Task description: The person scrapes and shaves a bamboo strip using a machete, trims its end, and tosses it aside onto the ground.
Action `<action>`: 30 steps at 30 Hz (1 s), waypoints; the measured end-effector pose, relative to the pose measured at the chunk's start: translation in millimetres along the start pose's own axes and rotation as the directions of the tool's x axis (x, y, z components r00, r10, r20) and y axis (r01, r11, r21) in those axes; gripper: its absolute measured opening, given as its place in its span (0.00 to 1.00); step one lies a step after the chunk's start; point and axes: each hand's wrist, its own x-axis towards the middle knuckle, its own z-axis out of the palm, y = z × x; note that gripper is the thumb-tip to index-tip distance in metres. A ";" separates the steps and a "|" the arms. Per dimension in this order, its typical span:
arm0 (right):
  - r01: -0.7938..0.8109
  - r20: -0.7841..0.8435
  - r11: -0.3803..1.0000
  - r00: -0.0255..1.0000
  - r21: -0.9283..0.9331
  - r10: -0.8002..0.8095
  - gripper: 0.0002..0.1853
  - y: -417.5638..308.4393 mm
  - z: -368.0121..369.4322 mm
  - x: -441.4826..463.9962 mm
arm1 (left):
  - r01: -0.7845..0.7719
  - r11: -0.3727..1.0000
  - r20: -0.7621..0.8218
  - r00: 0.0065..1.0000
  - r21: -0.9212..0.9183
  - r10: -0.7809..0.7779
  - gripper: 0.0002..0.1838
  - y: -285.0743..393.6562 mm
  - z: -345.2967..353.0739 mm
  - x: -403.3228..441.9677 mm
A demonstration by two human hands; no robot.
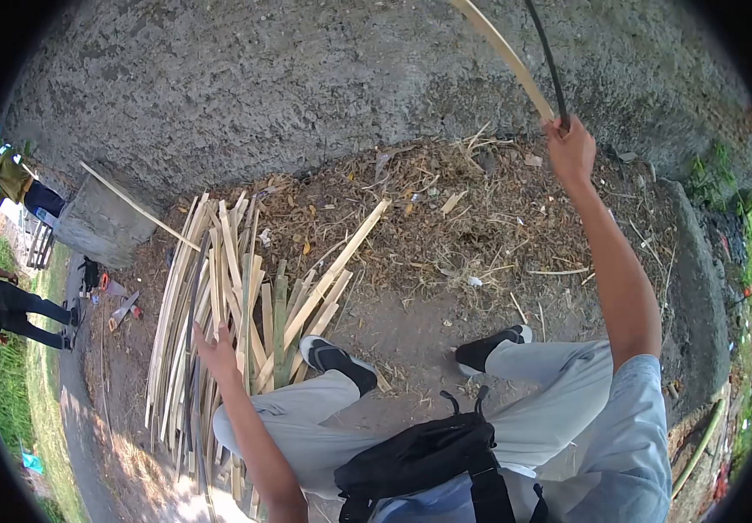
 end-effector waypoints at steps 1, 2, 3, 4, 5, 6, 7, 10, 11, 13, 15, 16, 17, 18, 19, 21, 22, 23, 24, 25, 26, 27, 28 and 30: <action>-0.048 -0.051 0.998 0.998 -0.039 0.046 0.17 27.3 -26.1 10.5 | 0.087 0.990 0.081 0.994 -0.114 -0.079 0.34 -2.5 -5.4 3.4; -0.063 -0.128 0.995 0.990 -0.083 0.052 0.17 58.2 -52.7 18.1 | 0.183 0.958 0.169 0.975 -0.221 -0.147 0.31 -1.9 -7.8 5.1; -0.081 -0.204 0.989 0.978 -0.125 0.054 0.17 87.6 -80.5 21.7 | 0.115 0.977 0.119 0.988 -0.178 -0.095 0.26 6.6 -7.8 0.3; -0.113 -0.268 0.978 0.961 -0.174 0.063 0.17 111.2 -111.2 20.8 | 0.113 0.961 0.129 0.988 -0.252 -0.082 0.24 5.2 -6.7 -0.2; -0.147 -0.330 0.964 0.942 -0.221 0.068 0.18 132.7 -143.1 17.7 | 0.112 0.956 0.139 0.987 -0.269 -0.076 0.23 12.1 -5.5 -3.8; -0.171 -0.375 0.957 0.924 -0.234 0.073 0.18 155.6 -173.7 13.4 | 0.111 0.952 0.148 0.986 -0.284 -0.071 0.22 20.8 -5.9 -6.9; -0.196 -0.420 0.949 0.904 -0.248 0.077 0.18 178.8 -205.3 6.3 | 0.106 0.957 0.164 0.985 -0.272 -0.063 0.21 24.4 -5.6 -8.8; -0.339 -0.474 0.870 0.869 -0.359 0.143 0.18 241.0 -295.8 -32.2 | 0.116 0.961 0.198 0.978 -0.250 -0.067 0.19 44.7 -4.1 -18.8; -0.449 -0.456 0.808 0.852 -0.382 0.257 0.18 271.6 -328.0 -49.6 | 0.109 0.964 0.208 0.976 -0.241 -0.058 0.18 46.4 -4.0 -19.7; -0.551 -0.420 0.739 0.819 -0.387 0.391 0.18 318.6 -386.0 -100.1 | 0.111 0.965 0.218 0.974 -0.238 -0.058 0.18 48.8 -6.3 -19.1; -0.560 -0.407 0.682 0.823 -0.470 0.396 0.17 329.1 -421.6 -165.5 | 0.062 0.961 0.160 0.987 -0.271 -0.019 0.16 48.3 -8.1 -17.0; -0.592 -0.365 0.603 0.805 -0.534 0.467 0.17 334.5 -438.8 -200.1 | 0.051 0.964 0.150 0.989 -0.260 -0.012 0.16 45.8 -10.6 -14.3; -0.495 -0.337 0.686 0.868 -0.534 0.364 0.18 341.8 -449.8 -241.1 | 0.085 0.964 0.147 0.988 -0.252 -0.048 0.17 56.3 -14.8 -17.4; -0.584 -0.278 0.632 0.807 -0.509 0.522 0.16 315.9 -450.0 -271.3 | 0.113 0.963 0.141 0.987 -0.246 -0.080 0.18 64.9 -17.0 -19.2; -0.579 -0.203 0.609 0.793 -0.543 0.574 0.16 334.6 -462.5 -312.3 | 0.072 0.960 0.089 0.995 -0.269 -0.050 0.22 61.9 -15.2 -17.4; -0.594 -0.146 0.502 0.724 -0.629 0.674 0.12 311.9 -454.7 -381.9 | -0.013 0.974 -0.035 0.999 -0.227 0.005 0.25 54.6 -15.1 -9.9; -0.589 -0.074 0.561 0.725 -0.582 0.685 0.10 304.3 -450.6 -417.0 | -0.057 0.977 -0.097 0.995 -0.204 0.038 0.26 52.4 -15.2 -6.3; -0.643 -0.054 0.508 0.648 -0.573 0.760 0.08 280.5 -441.5 -442.1 | -0.041 0.969 -0.082 0.996 -0.245 0.022 0.29 55.1 -16.4 -3.0; -0.681 -0.103 0.556 0.672 -0.476 0.734 0.11 290.4 -436.6 -485.2 | -0.053 0.973 -0.087 0.996 -0.223 0.034 0.27 57.0 -17.3 2.4; -0.719 -0.019 0.564 0.624 -0.406 0.781 0.10 302.0 -441.6 -524.8 | -0.063 0.977 -0.093 0.995 -0.202 0.045 0.26 57.9 -17.8 9.0; -0.799 -0.020 0.544 0.567 -0.255 0.824 0.08 310.1 -441.6 -565.8 | -0.071 0.981 -0.099 0.994 -0.180 0.054 0.25 56.8 -18.3 15.9; -0.802 0.017 0.524 0.543 -0.289 0.840 0.07 307.3 -443.5 -592.8 | -0.076 0.980 -0.047 0.997 -0.184 0.068 0.23 52.1 -18.5 24.1; -0.801 0.054 0.504 0.516 -0.322 0.855 0.06 304.6 -445.3 -616.8 | -0.081 0.979 0.002 0.997 -0.187 0.083 0.21 45.5 -18.8 34.5; -0.878 0.076 0.458 0.451 -0.141 0.889 0.06 313.7 -454.4 -671.1 | -0.063 0.980 0.106 0.991 -0.186 0.084 0.17 33.5 -20.7 52.4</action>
